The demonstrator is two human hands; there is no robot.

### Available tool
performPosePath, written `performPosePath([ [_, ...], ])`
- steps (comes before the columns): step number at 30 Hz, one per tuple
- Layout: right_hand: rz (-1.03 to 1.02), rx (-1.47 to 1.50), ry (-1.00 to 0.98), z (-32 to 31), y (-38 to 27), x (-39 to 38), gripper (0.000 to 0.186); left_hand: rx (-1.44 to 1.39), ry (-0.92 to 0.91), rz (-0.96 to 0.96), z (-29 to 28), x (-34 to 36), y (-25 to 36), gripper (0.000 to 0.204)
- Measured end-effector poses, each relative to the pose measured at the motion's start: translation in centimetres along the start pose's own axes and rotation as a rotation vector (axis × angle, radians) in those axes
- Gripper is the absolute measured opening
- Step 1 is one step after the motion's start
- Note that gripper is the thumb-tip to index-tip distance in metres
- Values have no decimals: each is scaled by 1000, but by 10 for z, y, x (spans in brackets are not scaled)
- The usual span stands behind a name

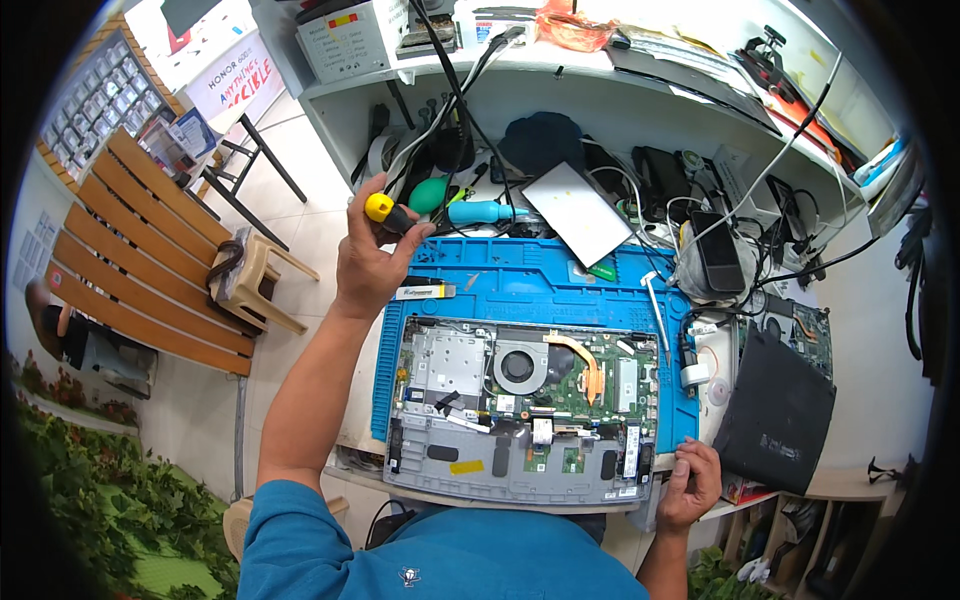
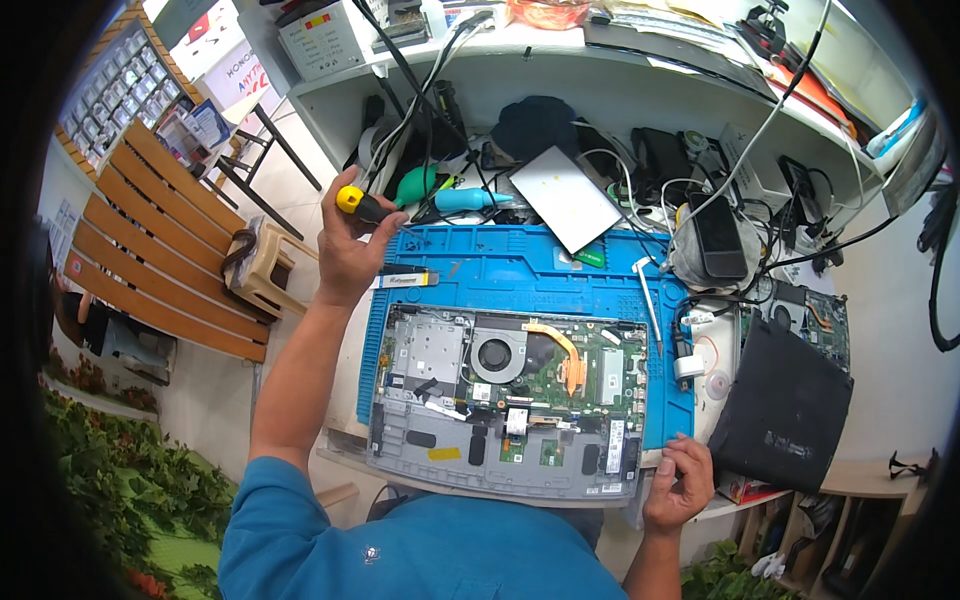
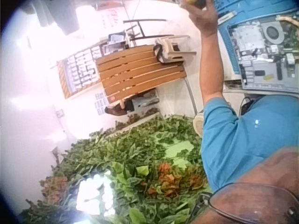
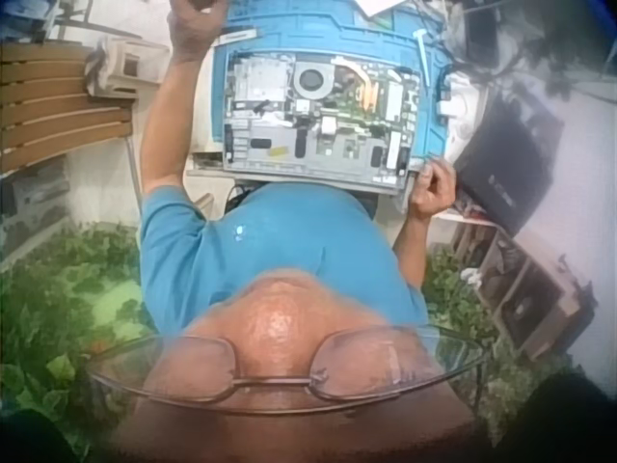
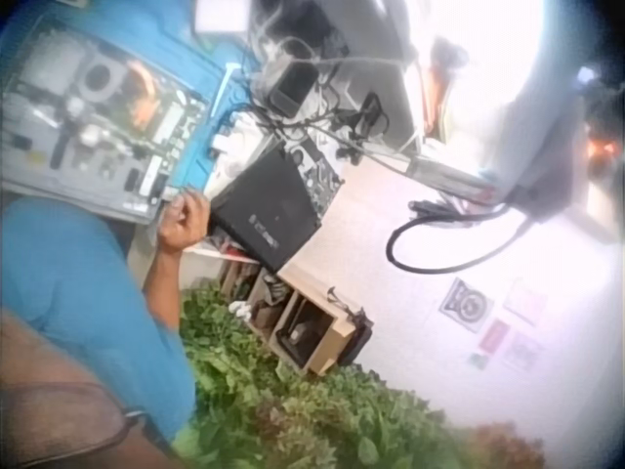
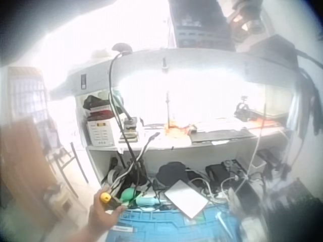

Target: The person works on a disassembled laptop on a blue workbench, using a screwdriver to manipulate internal components and a screw. They briefly handle a separate black laptop casing before returning to the main unit. The task involves precise hand movements and tool use within a cluttered workspace.

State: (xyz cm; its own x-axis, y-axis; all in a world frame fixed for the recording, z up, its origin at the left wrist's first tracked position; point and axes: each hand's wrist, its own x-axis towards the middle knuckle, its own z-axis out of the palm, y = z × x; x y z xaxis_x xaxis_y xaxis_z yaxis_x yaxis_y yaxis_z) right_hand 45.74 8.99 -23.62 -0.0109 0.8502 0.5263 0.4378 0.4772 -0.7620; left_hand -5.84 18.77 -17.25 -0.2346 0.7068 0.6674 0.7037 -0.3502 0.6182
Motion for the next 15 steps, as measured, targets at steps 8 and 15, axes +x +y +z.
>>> performPosePath([
  [8,-259,-36,-11,11,-37,40,22,-172,102,-41,-12,2,32,87],
  [15,-329,70,-302,78,-92,97,32,-509,95,-9,-14,-6,99,88],
])
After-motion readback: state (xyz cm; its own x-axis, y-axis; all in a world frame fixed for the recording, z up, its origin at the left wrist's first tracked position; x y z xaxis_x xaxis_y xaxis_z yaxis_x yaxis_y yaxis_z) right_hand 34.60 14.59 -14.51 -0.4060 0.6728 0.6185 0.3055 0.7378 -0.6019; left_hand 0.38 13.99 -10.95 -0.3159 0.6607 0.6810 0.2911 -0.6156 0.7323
